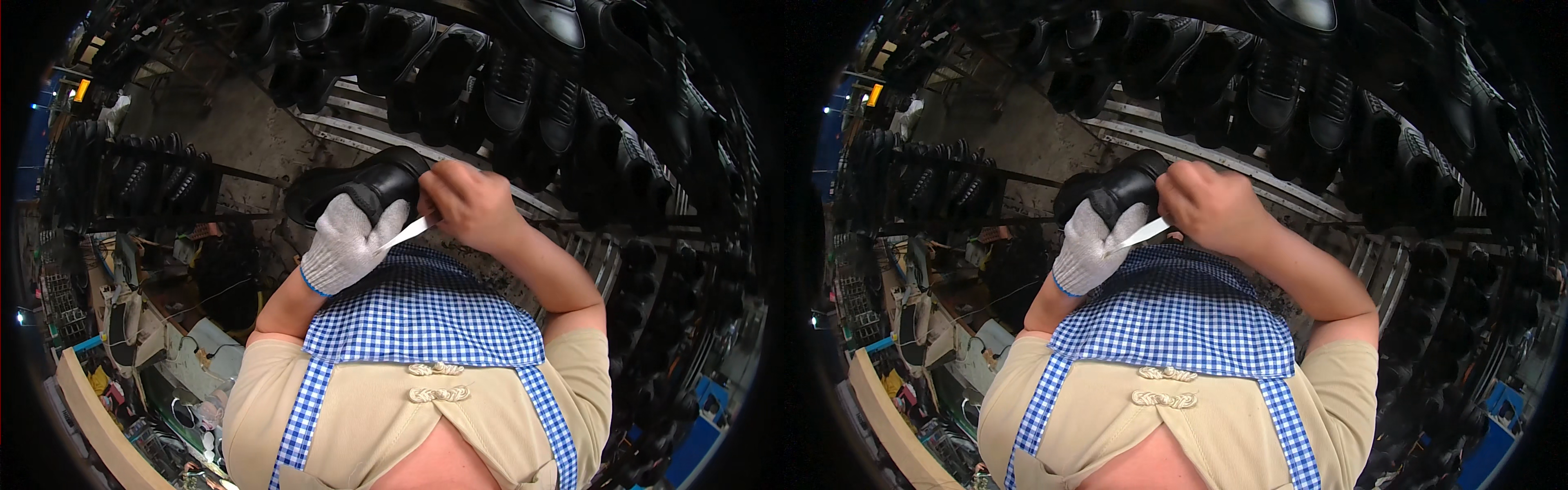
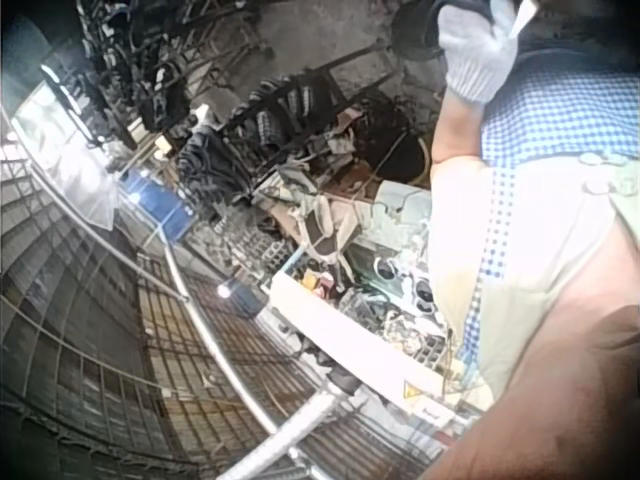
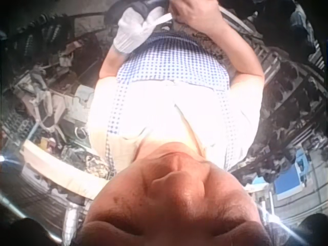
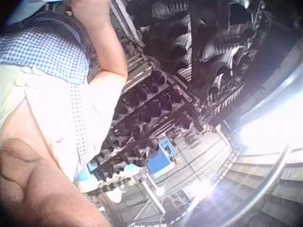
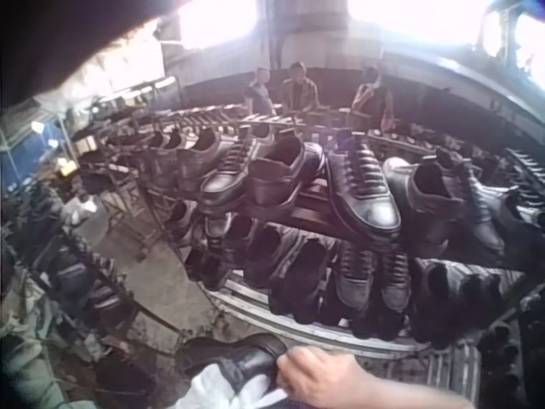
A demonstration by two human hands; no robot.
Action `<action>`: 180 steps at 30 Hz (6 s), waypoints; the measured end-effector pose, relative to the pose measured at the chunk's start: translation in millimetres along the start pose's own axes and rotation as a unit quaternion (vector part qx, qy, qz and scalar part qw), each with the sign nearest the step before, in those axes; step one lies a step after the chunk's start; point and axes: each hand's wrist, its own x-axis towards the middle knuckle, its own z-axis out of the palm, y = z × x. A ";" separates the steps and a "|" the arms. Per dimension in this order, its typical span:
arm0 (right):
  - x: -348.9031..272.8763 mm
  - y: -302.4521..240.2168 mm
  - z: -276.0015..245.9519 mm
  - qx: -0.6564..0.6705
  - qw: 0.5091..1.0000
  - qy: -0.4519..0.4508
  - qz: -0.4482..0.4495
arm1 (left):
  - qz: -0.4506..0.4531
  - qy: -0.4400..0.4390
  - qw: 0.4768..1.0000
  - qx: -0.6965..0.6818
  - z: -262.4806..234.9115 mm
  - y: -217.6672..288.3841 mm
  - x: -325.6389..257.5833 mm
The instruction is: Use a small knife to trim excess material from the edges of finished shoes.
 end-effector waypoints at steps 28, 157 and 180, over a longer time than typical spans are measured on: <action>-116.5 -3.8 97.6 0.724 0.386 -0.086 0.565 | 0.083 -0.147 0.973 -0.157 -47.8 21.1 6.2; -95.3 -46.8 -137.3 0.002 0.937 -0.125 0.326 | -0.164 -0.343 0.906 -0.184 50.2 48.1 59.7; -107.9 -34.1 -129.9 0.077 0.931 -0.085 0.346 | -0.184 -0.336 0.906 -0.181 42.9 35.6 58.3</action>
